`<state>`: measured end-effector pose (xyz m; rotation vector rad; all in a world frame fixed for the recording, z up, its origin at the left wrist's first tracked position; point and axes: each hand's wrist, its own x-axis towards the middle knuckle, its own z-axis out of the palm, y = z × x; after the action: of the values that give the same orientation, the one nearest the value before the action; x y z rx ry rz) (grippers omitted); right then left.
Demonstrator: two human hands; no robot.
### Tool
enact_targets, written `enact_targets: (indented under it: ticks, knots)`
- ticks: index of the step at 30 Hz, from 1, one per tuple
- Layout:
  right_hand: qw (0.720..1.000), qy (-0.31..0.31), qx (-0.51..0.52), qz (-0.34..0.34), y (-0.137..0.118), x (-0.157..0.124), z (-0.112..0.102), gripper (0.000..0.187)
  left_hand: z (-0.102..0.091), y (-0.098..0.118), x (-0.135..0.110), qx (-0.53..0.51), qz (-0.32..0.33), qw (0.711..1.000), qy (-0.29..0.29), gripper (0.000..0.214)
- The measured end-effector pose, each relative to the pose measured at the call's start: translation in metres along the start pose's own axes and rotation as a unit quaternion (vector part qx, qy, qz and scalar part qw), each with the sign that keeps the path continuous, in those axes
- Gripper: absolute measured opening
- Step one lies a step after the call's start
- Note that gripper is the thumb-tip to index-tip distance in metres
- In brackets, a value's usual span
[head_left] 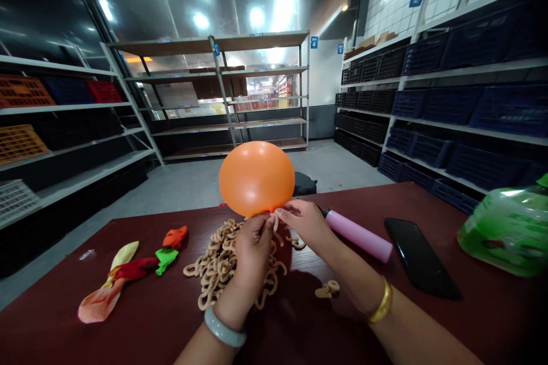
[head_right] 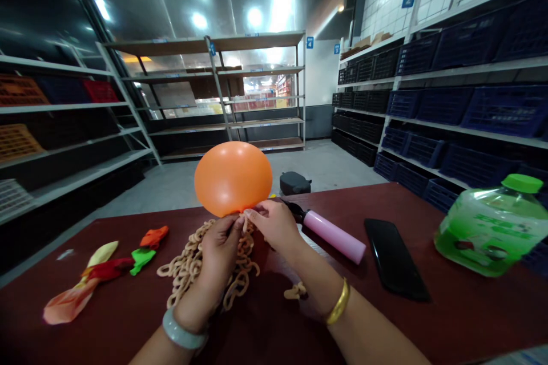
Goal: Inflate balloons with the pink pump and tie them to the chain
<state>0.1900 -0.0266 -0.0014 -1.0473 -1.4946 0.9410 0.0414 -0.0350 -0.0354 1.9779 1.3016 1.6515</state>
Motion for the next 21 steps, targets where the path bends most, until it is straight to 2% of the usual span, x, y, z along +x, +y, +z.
enact_targets:
  ticks: [3, 5, 9, 14, 18, 21]
  knots:
    - [0.983, -0.038, 0.167, 0.062, 0.002, 0.003, 0.001, 0.025, 0.0, 0.0, 0.001, 0.004, 0.012, 1.0, -0.002, 0.019]
    - [0.977, -0.016, 0.206, 0.06, 0.005, 0.004, 0.003, 0.025, 0.001, 0.0, 0.002, -0.002, 0.017, 1.0, -0.012, 0.019]
    - [0.977, 0.077, 0.196, 0.024, 0.013, 0.007, 0.006, 0.02, 0.004, 0.0, 0.003, 0.009, 0.008, 0.999, -0.045, 0.02]
    - [0.962, 0.14, 0.233, 0.031, 0.021, 0.011, 0.006, 0.022, 0.008, 0.002, 0.004, 0.009, -0.015, 0.995, -0.1, 0.021]
    - [0.951, 0.155, 0.264, 0.047, 0.024, 0.017, -0.004, 0.029, 0.013, 0.006, 0.001, 0.003, -0.014, 0.991, -0.133, 0.025]
    - [0.957, 0.134, 0.253, 0.05, 0.025, 0.02, -0.008, 0.03, 0.015, 0.004, -0.001, -0.004, -0.027, 0.993, -0.116, 0.026]
